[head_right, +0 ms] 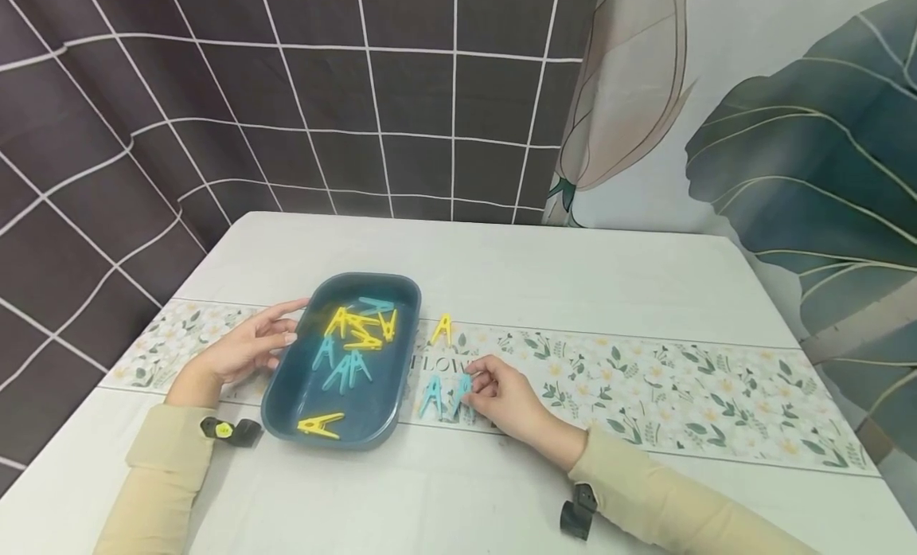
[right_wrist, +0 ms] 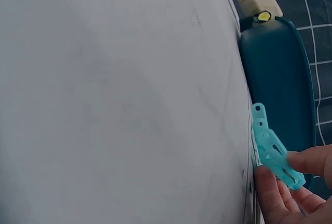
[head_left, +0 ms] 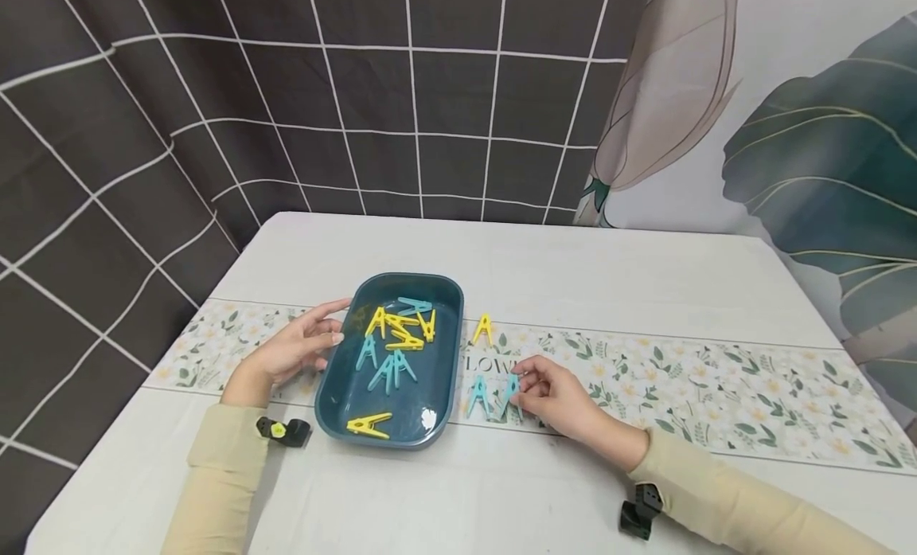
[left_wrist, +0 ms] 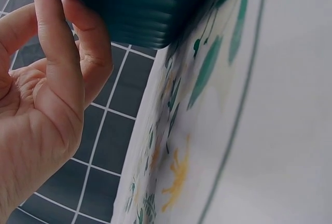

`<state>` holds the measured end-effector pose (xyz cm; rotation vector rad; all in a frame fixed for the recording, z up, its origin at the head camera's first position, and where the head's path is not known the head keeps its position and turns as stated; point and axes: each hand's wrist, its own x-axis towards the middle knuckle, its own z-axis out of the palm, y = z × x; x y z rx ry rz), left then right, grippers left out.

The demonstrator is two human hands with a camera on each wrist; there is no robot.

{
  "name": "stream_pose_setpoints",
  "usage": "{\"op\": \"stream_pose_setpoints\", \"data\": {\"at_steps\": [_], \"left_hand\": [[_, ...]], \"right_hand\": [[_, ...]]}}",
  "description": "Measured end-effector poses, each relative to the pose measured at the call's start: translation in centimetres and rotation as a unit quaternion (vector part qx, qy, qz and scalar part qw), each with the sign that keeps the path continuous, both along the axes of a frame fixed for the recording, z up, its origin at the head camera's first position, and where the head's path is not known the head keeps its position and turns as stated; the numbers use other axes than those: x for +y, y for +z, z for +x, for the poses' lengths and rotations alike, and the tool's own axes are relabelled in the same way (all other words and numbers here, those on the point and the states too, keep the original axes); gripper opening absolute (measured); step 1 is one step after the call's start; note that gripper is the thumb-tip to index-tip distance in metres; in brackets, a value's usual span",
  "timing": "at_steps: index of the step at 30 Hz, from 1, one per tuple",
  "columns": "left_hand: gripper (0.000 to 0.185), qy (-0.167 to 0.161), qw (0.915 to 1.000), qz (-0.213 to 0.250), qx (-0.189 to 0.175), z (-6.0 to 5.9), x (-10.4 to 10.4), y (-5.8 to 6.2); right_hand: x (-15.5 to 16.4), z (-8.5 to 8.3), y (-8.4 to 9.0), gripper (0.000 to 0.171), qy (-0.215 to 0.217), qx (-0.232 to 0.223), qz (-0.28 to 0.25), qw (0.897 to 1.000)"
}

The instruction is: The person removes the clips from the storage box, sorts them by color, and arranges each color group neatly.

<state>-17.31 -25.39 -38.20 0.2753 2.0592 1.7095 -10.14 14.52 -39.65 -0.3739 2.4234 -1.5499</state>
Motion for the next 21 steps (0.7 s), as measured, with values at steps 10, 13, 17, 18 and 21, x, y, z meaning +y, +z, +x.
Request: {"op": "stream_pose_setpoints", "data": {"at_steps": [10, 13, 17, 18, 21], "left_hand": [[0.065, 0.000, 1.0000, 0.000, 0.003, -0.01, -0.11, -0.04], [0.066, 0.001, 1.0000, -0.002, 0.003, -0.02, -0.10, -0.07], [0.066, 0.000, 1.0000, -0.003, 0.003, -0.01, -0.05, -0.03], [0.066, 0.000, 1.0000, -0.003, 0.002, 0.01, -0.04, -0.01], [0.066, -0.002, 1.0000, -0.001, 0.004, 0.04, 0.01, 0.04]], "right_hand": [[-0.11, -0.21, -0.40, 0.027, 0.011, 0.036, 0.044, 0.998], [-0.14, -0.23, -0.28, 0.028, 0.010, 0.037, 0.055, 0.998], [-0.12, -0.11, -0.14, 0.027, 0.007, 0.044, 0.073, 0.996], [-0.12, -0.07, -0.10, 0.026, 0.005, 0.048, 0.079, 0.996], [-0.12, 0.12, 0.08, 0.025, 0.000, 0.060, 0.089, 0.994]]}}
